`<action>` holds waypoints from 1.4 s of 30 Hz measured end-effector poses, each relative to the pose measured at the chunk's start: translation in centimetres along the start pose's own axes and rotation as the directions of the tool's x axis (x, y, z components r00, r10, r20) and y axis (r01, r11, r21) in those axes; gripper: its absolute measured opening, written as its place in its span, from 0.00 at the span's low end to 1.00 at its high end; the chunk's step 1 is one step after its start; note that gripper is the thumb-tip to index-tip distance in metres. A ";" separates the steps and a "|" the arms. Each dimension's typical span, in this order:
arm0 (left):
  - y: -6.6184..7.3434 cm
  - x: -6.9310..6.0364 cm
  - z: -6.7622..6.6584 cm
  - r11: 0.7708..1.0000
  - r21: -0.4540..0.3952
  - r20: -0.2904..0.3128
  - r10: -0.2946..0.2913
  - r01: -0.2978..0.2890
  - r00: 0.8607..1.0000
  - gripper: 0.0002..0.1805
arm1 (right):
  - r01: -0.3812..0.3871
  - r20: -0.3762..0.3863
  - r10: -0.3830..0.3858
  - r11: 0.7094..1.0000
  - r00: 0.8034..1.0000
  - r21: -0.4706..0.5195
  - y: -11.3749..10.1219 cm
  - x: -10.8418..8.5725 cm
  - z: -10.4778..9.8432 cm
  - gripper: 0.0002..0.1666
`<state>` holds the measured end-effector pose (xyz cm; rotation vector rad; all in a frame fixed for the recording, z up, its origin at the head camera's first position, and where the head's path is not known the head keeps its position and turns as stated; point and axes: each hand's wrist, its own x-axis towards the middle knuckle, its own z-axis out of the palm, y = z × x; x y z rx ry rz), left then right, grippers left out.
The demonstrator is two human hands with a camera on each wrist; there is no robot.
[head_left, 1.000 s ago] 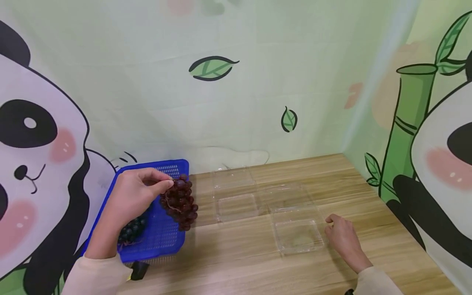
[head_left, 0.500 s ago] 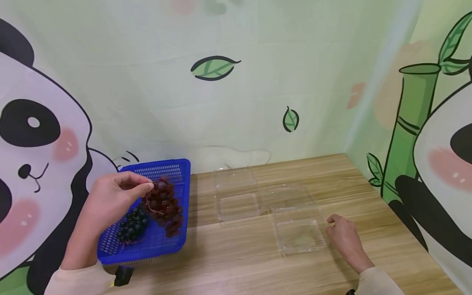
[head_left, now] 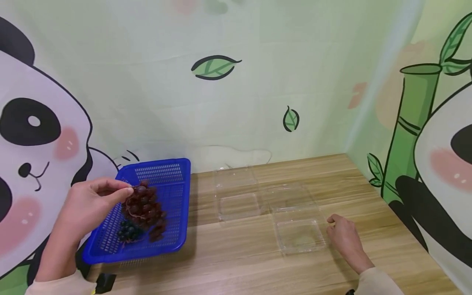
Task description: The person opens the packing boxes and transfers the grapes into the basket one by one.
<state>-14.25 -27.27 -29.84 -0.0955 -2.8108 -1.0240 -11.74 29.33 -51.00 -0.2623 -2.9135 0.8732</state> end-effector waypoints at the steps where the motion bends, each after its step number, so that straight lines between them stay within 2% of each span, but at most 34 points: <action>1: -0.2 0.0 -0.1 1.000 0.001 0.000 -0.005 0.005 1.000 0.19 | 0.004 -0.003 -0.004 1.000 1.000 -0.002 0.0 0.0 0.0 0.14; 13: -1.4 -0.4 -0.4 0.998 0.040 0.001 -0.040 0.040 0.999 0.19 | 0.007 -0.008 -0.007 1.000 1.000 -0.010 0.2 -0.1 0.2 0.13; 21: -1.7 -0.5 -0.5 0.998 0.044 0.013 -0.052 0.051 0.999 0.18 | 0.015 -0.018 -0.015 1.000 1.000 -0.015 0.2 -0.1 0.3 0.13; 29: -2.0 -0.6 -0.9 0.994 0.032 0.024 -0.107 0.106 0.994 0.22 | 0.025 -0.020 -0.025 1.000 0.999 -0.005 0.0 -0.1 0.2 0.13; 42: -2.2 0.2 -0.5 0.996 0.031 0.038 -0.086 0.085 0.996 0.22 | 0.030 -0.018 -0.030 1.000 0.999 0.007 0.1 0.0 0.1 0.14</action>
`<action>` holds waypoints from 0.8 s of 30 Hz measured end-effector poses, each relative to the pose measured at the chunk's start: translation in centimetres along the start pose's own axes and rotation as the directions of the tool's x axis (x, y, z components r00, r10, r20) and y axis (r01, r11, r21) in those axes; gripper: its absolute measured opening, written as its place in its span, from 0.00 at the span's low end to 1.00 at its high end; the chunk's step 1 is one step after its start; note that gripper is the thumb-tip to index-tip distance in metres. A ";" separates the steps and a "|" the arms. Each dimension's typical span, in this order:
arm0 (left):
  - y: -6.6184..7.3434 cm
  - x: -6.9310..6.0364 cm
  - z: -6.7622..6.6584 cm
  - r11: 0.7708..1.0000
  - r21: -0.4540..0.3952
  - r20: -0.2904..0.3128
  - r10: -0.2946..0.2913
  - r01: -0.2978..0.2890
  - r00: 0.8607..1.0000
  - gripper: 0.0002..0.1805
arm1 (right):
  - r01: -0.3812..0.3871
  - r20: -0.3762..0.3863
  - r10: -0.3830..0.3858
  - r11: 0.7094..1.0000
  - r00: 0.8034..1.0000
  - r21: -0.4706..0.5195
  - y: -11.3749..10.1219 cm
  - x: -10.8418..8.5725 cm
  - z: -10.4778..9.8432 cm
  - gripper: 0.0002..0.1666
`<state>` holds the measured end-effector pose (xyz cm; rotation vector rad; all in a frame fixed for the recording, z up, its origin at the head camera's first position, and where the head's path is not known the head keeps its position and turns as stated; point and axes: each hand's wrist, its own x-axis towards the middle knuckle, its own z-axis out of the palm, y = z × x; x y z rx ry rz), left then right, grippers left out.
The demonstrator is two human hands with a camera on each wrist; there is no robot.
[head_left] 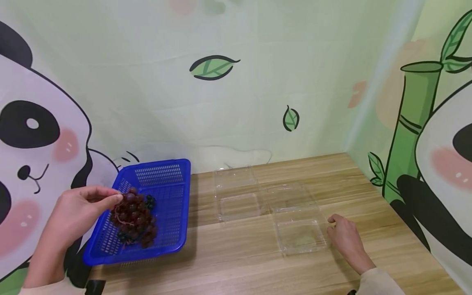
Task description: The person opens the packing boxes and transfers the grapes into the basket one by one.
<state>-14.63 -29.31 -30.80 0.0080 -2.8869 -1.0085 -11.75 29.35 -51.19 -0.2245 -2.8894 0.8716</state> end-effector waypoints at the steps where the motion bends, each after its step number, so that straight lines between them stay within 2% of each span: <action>1: 0.0 0.1 0.0 1.000 0.004 0.000 0.005 -0.005 1.000 0.22 | 0.002 -0.001 -0.002 1.000 1.000 -0.001 0.0 0.0 0.0 0.13; 9: 0.4 1.3 0.4 0.999 0.016 -0.011 0.052 -0.052 0.999 0.21 | -0.017 0.006 0.017 1.000 1.000 -0.002 0.1 0.0 0.1 0.14; 24: 1.2 3.2 1.0 0.999 0.021 -0.051 0.048 -0.047 0.998 0.21 | -0.007 -0.007 0.007 1.000 1.000 -0.007 0.1 0.0 0.1 0.13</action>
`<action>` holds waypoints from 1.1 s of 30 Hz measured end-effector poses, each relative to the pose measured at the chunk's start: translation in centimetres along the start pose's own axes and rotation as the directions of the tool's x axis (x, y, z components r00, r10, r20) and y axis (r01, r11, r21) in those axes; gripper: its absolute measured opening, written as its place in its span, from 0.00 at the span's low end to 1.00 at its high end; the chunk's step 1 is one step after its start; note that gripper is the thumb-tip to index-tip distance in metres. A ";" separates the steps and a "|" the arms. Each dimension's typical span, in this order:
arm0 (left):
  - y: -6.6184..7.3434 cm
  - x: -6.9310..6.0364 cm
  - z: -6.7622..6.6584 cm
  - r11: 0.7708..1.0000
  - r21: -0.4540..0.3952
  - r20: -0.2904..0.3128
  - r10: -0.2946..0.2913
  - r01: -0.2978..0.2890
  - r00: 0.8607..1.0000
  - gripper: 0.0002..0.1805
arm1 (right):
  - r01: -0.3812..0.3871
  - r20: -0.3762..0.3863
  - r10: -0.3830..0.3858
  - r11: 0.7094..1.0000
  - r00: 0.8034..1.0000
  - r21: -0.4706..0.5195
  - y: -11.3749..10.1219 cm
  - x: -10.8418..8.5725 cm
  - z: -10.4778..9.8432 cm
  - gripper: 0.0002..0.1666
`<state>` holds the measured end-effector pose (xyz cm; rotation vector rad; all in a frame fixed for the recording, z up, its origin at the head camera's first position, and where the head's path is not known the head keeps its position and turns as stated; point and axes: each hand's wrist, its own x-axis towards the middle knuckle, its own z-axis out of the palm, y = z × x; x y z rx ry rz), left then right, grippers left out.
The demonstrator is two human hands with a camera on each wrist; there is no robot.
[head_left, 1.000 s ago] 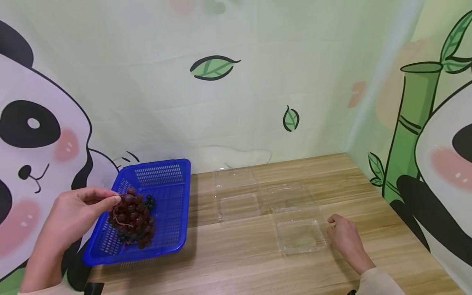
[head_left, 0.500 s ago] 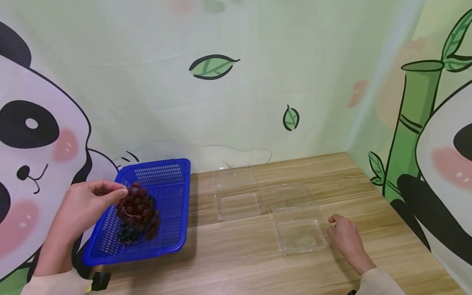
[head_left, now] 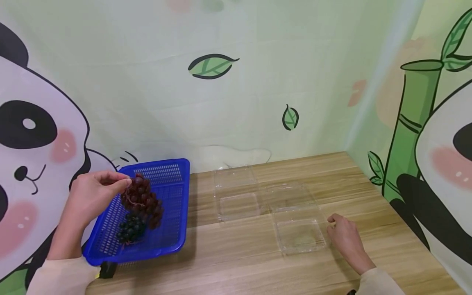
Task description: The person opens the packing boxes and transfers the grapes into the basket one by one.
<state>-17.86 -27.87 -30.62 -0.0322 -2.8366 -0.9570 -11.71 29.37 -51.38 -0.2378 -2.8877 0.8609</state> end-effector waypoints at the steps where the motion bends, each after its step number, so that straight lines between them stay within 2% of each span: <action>1: 0.0 0.1 0.0 1.000 0.008 -0.005 -0.001 0.001 1.000 0.21 | 0.000 0.001 0.000 1.000 1.000 -0.002 -0.1 0.0 0.0 0.13; 7: 0.3 1.1 0.2 0.999 0.037 -0.031 0.008 -0.007 1.000 0.21 | -0.009 0.019 0.009 1.000 1.000 -0.005 -0.1 -0.1 -0.2 0.13; 13: 0.3 2.0 0.2 1.000 0.016 -0.028 -0.024 0.024 0.999 0.24 | -0.012 0.006 0.012 1.000 1.000 -0.010 -0.1 -0.1 -0.1 0.13; 20: 0.1 2.8 0.7 0.999 -0.014 -0.059 -0.050 0.049 0.997 0.25 | -0.023 0.017 0.023 1.000 1.000 0.000 -0.2 -0.1 -0.1 0.13; 29: -0.1 4.5 1.4 0.993 -0.075 -0.029 -0.093 0.091 0.995 0.27 | -0.021 0.017 0.021 1.000 1.000 0.003 -0.3 -0.1 -0.1 0.14; 33: -0.3 5.5 1.8 0.991 -0.088 -0.037 -0.106 0.102 0.994 0.26 | -0.018 0.013 0.018 1.000 1.000 0.008 -0.2 -0.1 -0.1 0.14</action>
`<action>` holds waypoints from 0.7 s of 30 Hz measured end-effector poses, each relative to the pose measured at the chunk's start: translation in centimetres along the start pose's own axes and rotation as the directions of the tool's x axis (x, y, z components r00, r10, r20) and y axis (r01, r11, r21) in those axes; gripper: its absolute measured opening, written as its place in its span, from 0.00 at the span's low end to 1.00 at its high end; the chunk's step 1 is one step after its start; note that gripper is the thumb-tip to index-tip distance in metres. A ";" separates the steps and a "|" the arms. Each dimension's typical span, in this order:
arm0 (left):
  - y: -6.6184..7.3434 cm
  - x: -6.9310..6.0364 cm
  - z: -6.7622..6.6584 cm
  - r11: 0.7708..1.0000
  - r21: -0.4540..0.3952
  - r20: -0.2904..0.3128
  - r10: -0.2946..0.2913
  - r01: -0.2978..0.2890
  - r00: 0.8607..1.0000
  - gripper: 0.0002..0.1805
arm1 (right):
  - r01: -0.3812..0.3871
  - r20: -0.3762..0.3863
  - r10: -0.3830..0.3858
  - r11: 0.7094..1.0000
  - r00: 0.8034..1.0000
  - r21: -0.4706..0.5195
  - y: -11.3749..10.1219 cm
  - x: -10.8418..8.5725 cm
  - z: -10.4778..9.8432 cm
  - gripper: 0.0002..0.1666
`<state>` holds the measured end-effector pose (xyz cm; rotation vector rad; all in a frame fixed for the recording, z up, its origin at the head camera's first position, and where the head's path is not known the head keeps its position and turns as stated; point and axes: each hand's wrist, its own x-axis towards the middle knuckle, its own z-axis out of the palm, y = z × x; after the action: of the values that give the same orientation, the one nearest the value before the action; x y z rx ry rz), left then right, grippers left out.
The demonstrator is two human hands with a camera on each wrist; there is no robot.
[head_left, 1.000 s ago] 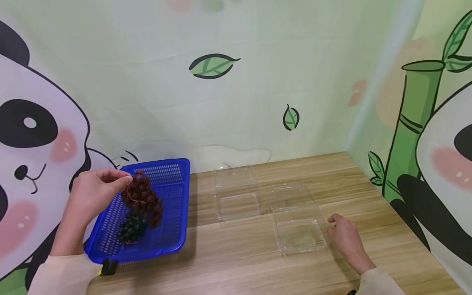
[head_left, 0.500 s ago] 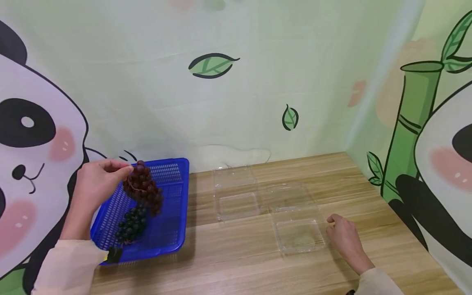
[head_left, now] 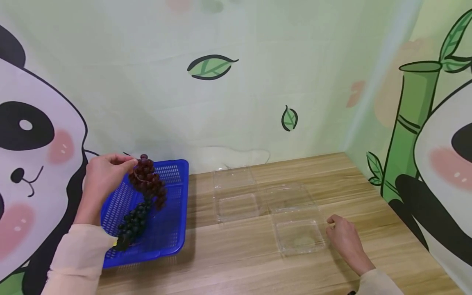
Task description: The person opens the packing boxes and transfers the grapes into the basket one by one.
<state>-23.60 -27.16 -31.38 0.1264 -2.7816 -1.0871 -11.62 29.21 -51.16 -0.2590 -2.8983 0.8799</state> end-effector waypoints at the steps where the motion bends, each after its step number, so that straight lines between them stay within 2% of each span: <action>1: 0.0 0.3 0.1 1.000 -0.003 -0.007 -0.002 0.001 1.000 0.26 | 0.001 0.000 -0.001 1.000 1.000 0.002 0.0 0.0 0.0 0.14; 11: -0.3 2.6 1.2 0.994 -0.100 -0.066 -0.050 0.043 0.997 0.24 | 0.009 -0.002 -0.009 1.000 1.000 0.008 0.0 0.1 0.0 0.14; 19: -0.6 3.6 2.4 0.985 -0.150 -0.085 -0.100 0.087 0.991 0.23 | -0.014 0.027 0.013 1.000 1.000 0.022 0.1 -0.2 0.0 0.15; 21: -0.7 3.7 2.8 0.978 -0.177 -0.080 -0.129 0.113 0.988 0.22 | -0.007 0.023 0.007 1.000 1.000 0.016 0.1 -0.1 0.0 0.15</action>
<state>-27.71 -26.34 -33.46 0.3202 -2.6152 -1.3099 -11.50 29.27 -51.26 -0.2597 -2.9120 0.9136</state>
